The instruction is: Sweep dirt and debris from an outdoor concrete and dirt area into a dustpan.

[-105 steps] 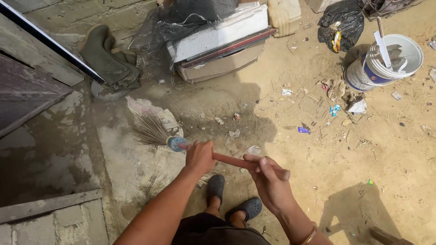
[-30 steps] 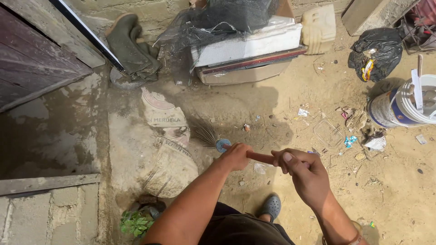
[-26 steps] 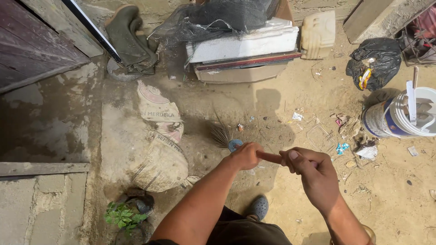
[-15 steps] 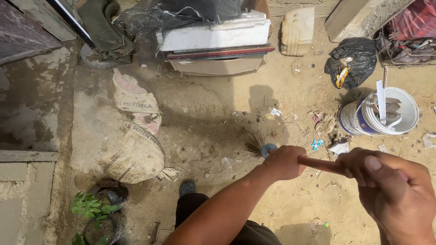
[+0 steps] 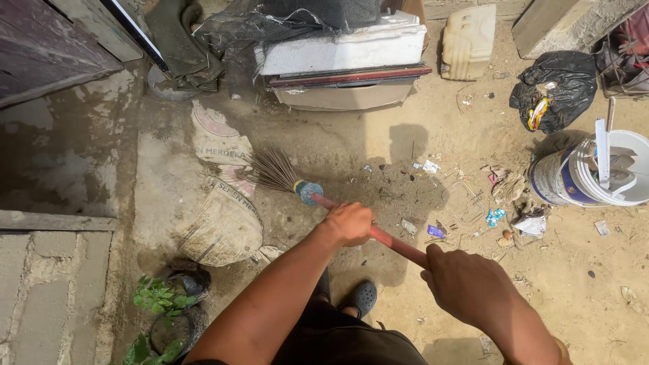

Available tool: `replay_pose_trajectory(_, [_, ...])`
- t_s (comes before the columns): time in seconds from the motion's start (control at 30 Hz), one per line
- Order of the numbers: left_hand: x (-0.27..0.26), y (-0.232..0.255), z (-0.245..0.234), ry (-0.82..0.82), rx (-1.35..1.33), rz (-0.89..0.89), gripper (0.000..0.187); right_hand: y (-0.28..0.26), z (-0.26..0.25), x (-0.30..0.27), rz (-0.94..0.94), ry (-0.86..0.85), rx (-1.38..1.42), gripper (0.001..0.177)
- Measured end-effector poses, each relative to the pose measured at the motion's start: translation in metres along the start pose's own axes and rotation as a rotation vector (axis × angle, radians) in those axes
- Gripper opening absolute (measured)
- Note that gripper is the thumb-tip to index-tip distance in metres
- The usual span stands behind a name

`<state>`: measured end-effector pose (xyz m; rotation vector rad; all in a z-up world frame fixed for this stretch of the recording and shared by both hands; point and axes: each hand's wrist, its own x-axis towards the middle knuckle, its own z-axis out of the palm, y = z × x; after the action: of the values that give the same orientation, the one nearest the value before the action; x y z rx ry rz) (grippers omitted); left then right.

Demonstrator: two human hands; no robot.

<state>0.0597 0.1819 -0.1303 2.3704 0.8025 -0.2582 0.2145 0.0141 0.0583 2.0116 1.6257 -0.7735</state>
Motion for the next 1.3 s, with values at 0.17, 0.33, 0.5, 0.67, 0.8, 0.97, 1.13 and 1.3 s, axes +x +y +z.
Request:
replay_pose_trajectory(0.17, [-0.035,-0.051,-0.008,-0.072,0.173,-0.031,0.017,-0.071,0.019,0.041,-0.212,0.093,0.147,0.067])
replay_pose_trajectory(0.33, [-0.06,-0.082,0.035,0.126,0.139,-0.264,0.042,-0.107,0.051,0.068,-0.247,0.179,0.127,0.07])
replay_pose_trajectory(0.5, [-0.039,-0.094,0.131,0.036,0.173,0.003,0.05,-0.111,0.047,0.05,-0.097,0.013,-0.011,0.086])
replay_pose_trajectory(0.67, [-0.015,-0.028,0.154,-0.132,-0.077,0.092,0.048,-0.096,0.036,0.014,0.097,-0.137,-0.018,0.082])
replay_pose_trajectory(0.8, [-0.012,0.018,0.136,-0.032,-0.271,0.26,0.03,-0.077,0.007,-0.009,0.383,-0.392,0.063,0.086])
replay_pose_trajectory(0.97, [-0.041,0.062,0.038,0.217,-0.258,0.373,0.023,-0.03,-0.017,-0.048,0.367,-0.286,0.137,0.054])
replay_pose_trajectory(1.13, [-0.059,0.035,0.009,0.452,-0.212,0.322,0.02,-0.037,-0.012,-0.034,0.23,-0.11,0.21,0.045])
replay_pose_trajectory(1.3, [-0.085,-0.042,0.035,0.38,-0.075,0.005,0.027,-0.103,0.015,0.013,0.108,-0.073,0.282,0.051])
